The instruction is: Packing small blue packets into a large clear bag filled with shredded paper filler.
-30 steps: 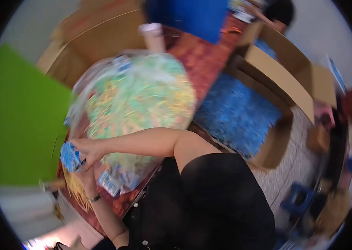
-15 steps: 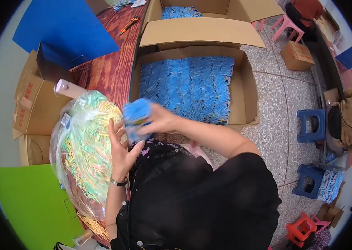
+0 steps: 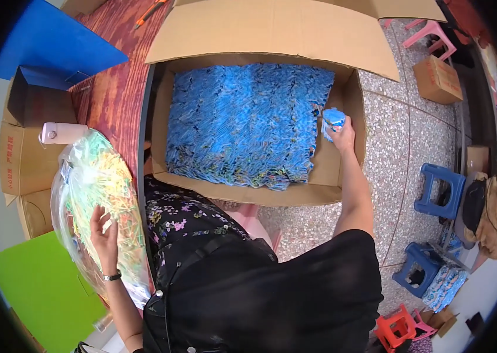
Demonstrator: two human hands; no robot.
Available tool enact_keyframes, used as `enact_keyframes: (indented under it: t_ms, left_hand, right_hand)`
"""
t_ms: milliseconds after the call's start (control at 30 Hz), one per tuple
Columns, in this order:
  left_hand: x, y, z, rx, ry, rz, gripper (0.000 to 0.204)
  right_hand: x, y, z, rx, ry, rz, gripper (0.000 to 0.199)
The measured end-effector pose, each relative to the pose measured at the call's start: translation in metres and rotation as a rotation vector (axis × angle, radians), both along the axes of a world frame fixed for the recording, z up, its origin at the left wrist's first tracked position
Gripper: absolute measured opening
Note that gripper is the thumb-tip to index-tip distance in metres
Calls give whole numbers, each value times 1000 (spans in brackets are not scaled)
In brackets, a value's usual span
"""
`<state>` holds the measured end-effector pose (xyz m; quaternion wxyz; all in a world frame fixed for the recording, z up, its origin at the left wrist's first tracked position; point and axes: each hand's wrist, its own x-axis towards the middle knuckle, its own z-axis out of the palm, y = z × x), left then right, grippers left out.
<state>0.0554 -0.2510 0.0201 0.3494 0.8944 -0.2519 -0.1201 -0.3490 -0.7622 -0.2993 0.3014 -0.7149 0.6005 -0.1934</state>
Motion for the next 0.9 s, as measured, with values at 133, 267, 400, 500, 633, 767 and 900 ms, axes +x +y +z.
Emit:
enact_keyframes:
  t_ms: [133,267,400,500,633,767,900]
  left_hand:
    - [-4,1,9,74,-35,68,61]
    - [-15,1,9,80,-17,109,61]
    - [-19,-10,-4,116,38,81,62]
    - [-28,3,1,156,9,88,63]
    - [-31,-2,-6,121,41,56,62]
    - [-37,2,-10,106,66,74,62]
    - [-36,-12,-11,101,78,29,61]
  right_hand:
    - [16,-12,-40,69,-47,82,61]
    - [46,-24,-67,112,-273,116,60]
    - [29,-33,-95,-30,25,109,71]
    - [58,-9,-70,-72,459,119,78]
    - [30,-33,-90,237,370,118,87]
    - [54,-36,-103,128,185,220,87]
    - [34,-34,-97,500,-208,107,98]
